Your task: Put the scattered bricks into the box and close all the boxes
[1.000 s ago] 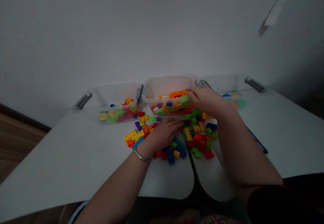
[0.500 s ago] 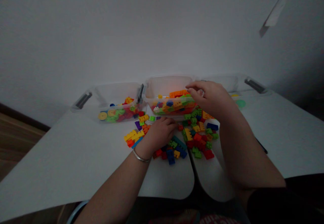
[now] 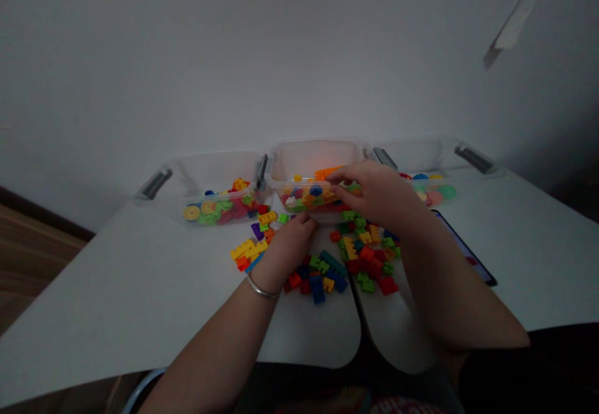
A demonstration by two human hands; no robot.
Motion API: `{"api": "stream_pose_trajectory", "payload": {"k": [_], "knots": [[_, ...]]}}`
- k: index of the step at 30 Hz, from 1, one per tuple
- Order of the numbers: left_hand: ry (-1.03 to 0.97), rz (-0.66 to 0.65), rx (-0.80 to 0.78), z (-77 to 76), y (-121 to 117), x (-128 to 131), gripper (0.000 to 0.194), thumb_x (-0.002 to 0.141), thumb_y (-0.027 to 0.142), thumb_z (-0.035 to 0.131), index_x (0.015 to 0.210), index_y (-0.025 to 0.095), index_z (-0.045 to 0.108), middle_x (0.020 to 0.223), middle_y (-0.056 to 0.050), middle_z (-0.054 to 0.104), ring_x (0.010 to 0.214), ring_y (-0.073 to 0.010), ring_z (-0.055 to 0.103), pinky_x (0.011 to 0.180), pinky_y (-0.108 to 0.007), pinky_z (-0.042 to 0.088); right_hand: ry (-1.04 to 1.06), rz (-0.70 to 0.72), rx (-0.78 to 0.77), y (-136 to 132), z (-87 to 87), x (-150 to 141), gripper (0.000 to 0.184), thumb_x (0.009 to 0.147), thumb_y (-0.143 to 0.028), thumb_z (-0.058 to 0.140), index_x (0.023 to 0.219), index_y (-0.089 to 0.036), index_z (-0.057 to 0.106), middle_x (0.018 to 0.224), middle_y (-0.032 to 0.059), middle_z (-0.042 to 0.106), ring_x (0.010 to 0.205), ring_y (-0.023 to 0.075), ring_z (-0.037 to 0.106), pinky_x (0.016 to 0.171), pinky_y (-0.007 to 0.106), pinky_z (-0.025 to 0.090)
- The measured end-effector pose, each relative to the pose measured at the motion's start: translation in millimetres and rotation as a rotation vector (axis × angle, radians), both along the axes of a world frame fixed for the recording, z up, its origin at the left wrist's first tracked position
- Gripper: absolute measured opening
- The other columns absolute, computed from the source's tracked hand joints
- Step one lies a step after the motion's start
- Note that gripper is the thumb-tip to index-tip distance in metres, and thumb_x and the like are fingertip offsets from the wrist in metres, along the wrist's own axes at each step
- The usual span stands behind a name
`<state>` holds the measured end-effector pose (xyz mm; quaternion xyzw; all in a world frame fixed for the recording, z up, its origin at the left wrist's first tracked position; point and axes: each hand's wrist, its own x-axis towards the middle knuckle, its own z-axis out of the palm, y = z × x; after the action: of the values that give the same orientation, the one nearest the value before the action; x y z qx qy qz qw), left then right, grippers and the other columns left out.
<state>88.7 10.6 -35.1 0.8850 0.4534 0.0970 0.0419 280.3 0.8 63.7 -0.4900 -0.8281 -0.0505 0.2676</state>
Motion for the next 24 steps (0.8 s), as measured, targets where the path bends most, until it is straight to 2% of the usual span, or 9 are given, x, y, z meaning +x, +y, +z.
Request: {"api": "stream_pose_trajectory", "payload": {"k": [4, 6, 8, 11, 14, 16, 20, 24], "knots": [[-0.065, -0.007, -0.058, -0.9, 0.3, 0.2, 0.020, 0.093, 0.014, 0.043, 0.099, 0.016, 0.062, 0.107, -0.009, 0.061, 0.091, -0.0203, 0.062, 0.080, -0.034, 0.051, 0.002, -0.036, -0.031, -6.1, 2.0, -8.0, 0.025, 0.090, -0.027, 0.052, 0.103, -0.021, 0.073, 0.100, 0.0064, 0.075, 0.092, 0.0225, 0.067, 0.079, 0.034, 0.046], [-0.163, -0.007, -0.109, -3.3, 2.8, 0.6, 0.016, 0.091, 0.015, 0.047, 0.096, 0.016, 0.061, 0.102, -0.009, 0.063, 0.089, -0.0200, 0.061, 0.081, -0.035, 0.051, -0.024, -0.051, -0.093, -9.1, 2.8, -11.5, 0.025, 0.090, -0.027, 0.053, 0.103, -0.022, 0.073, 0.096, 0.0059, 0.076, 0.086, 0.0216, 0.067, 0.072, 0.032, 0.046], [-0.352, 0.020, -0.193, -5.8, 6.1, 1.6, 0.013, 0.087, 0.015, 0.052, 0.096, 0.016, 0.060, 0.094, -0.007, 0.064, 0.084, -0.0190, 0.062, 0.078, -0.035, 0.051, -0.073, -0.035, -0.165, -10.6, 3.1, -13.5, 0.024, 0.089, -0.026, 0.054, 0.104, -0.022, 0.073, 0.096, 0.0059, 0.076, 0.083, 0.0209, 0.067, 0.069, 0.031, 0.045], [-0.757, 0.060, -0.356, -6.0, 9.8, 3.8, 0.018, 0.082, 0.020, 0.060, 0.100, 0.017, 0.058, 0.093, -0.005, 0.066, 0.080, -0.0164, 0.062, 0.073, -0.031, 0.051, -0.142, -0.006, -0.231, -9.4, 2.2, -13.5, 0.023, 0.088, -0.023, 0.054, 0.101, -0.022, 0.073, 0.098, 0.0059, 0.075, 0.082, 0.0206, 0.067, 0.069, 0.031, 0.046], [-1.097, 0.104, -0.518, -0.3, 9.7, 4.7, 0.028, 0.078, 0.027, 0.066, 0.102, 0.018, 0.055, 0.095, -0.005, 0.068, 0.079, -0.0146, 0.063, 0.066, -0.026, 0.049, -0.140, 0.049, -0.245, -6.3, -0.7, -11.9, 0.024, 0.088, -0.018, 0.052, 0.101, -0.021, 0.072, 0.101, 0.0065, 0.073, 0.088, 0.0204, 0.066, 0.075, 0.032, 0.048], [-1.249, 0.171, -0.651, 4.7, 8.2, 4.0, 0.036, 0.075, 0.032, 0.070, 0.105, 0.018, 0.055, 0.088, -0.003, 0.067, 0.073, -0.0132, 0.062, 0.060, -0.023, 0.046, -0.132, 0.134, -0.244, -4.8, -3.4, -11.2, 0.026, 0.087, -0.014, 0.052, 0.104, -0.021, 0.071, 0.106, 0.0064, 0.072, 0.094, 0.0202, 0.066, 0.081, 0.032, 0.048], [-1.411, 0.230, -0.870, 10.8, 5.2, 3.0, 0.043, 0.067, 0.032, 0.077, 0.103, 0.018, 0.059, 0.080, 0.000, 0.066, 0.069, -0.0116, 0.062, 0.061, -0.022, 0.046, -0.129, 0.243, -0.282, -4.2, -7.6, -13.0, 0.030, 0.089, -0.015, 0.051, 0.111, -0.023, 0.069, 0.115, 0.0066, 0.069, 0.104, 0.0209, 0.064, 0.088, 0.034, 0.049], [-1.433, 0.201, -0.957, 9.5, 4.0, 5.4, 0.037, 0.068, 0.030, 0.078, 0.099, 0.018, 0.062, 0.084, -0.001, 0.068, 0.070, -0.0108, 0.064, 0.061, -0.021, 0.046, -0.102, 0.299, -0.293, -5.4, -7.7, -16.7, 0.035, 0.090, -0.012, 0.049, 0.118, -0.023, 0.067, 0.121, 0.0072, 0.069, 0.111, 0.0224, 0.063, 0.094, 0.038, 0.048]]}}
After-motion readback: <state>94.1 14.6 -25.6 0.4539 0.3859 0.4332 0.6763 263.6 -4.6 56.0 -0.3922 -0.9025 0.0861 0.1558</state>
